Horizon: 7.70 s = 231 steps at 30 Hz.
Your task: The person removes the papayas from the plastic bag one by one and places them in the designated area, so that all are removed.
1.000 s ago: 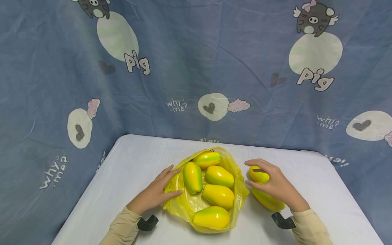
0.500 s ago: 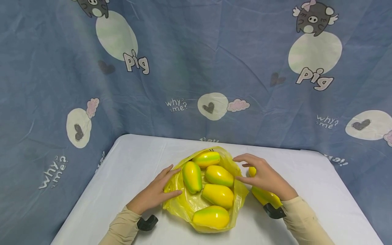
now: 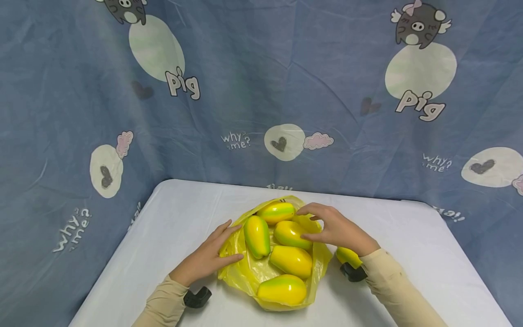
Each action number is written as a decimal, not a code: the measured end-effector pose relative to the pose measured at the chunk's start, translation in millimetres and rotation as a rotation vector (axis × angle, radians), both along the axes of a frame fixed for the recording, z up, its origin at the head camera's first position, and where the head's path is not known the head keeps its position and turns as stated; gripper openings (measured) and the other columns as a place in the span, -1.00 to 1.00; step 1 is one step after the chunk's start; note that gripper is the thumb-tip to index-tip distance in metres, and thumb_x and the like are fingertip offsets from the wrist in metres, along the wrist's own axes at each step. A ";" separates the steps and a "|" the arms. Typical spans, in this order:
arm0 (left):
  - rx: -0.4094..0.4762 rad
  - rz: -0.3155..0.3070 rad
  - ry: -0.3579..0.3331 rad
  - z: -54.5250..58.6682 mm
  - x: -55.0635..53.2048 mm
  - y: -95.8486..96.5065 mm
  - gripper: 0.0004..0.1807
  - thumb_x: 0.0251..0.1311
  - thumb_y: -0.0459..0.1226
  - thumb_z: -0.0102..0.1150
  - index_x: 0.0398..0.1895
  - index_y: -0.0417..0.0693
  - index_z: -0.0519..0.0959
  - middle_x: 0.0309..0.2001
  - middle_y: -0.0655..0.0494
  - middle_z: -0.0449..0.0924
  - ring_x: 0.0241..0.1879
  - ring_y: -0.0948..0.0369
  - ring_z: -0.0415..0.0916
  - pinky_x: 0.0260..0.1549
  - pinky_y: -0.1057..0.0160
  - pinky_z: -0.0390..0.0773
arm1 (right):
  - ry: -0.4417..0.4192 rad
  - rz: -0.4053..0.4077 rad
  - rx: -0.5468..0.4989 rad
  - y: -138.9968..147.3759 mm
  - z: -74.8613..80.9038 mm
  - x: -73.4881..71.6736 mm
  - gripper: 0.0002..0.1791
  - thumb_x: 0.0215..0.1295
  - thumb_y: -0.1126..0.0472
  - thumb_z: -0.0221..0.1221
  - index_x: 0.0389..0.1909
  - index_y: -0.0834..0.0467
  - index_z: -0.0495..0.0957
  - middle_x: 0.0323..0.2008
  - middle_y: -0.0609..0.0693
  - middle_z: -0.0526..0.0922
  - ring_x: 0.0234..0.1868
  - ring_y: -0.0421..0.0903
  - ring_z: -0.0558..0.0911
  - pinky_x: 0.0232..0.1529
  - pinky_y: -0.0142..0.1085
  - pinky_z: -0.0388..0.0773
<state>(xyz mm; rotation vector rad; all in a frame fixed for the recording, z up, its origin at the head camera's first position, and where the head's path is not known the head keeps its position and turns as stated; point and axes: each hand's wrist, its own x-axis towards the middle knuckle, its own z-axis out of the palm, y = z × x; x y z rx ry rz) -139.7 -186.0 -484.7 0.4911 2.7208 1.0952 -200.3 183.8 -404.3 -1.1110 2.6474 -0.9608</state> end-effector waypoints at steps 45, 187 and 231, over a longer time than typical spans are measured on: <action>0.000 0.004 -0.018 1.9 1.3 0.7 -0.15 0.29 0.23 0.28 0.60 0.45 0.18 0.68 -0.07 -0.07 0.61 -0.21 0.03 0.40 -0.43 0.27 | 0.028 0.090 0.369 -46.2 -21.4 -21.3 -0.39 0.11 0.08 0.50 0.23 0.01 0.60 0.17 -0.02 0.60 0.08 -0.09 0.63 0.18 -0.10 0.63; -0.012 -0.001 -0.007 0.4 1.4 1.2 -0.15 0.30 0.23 0.27 0.61 0.42 0.17 0.68 -0.09 -0.08 0.61 -0.21 0.03 0.39 -0.43 0.27 | -0.274 -0.718 -0.057 185.2 -66.0 48.1 -0.13 0.42 -0.14 0.28 0.57 0.21 0.20 0.52 0.35 0.26 0.42 0.46 0.34 0.22 0.49 0.36; -0.016 -0.003 0.012 -1.3 0.3 0.4 -0.16 0.29 0.21 0.29 0.59 0.44 0.18 0.67 -0.08 -0.04 0.61 -0.20 0.05 0.39 -0.41 0.29 | 0.097 -0.731 -0.162 162.1 -42.9 53.4 -0.28 0.32 0.06 0.41 0.45 0.13 0.42 0.36 0.28 0.52 0.15 -0.82 0.20 0.10 -0.90 0.18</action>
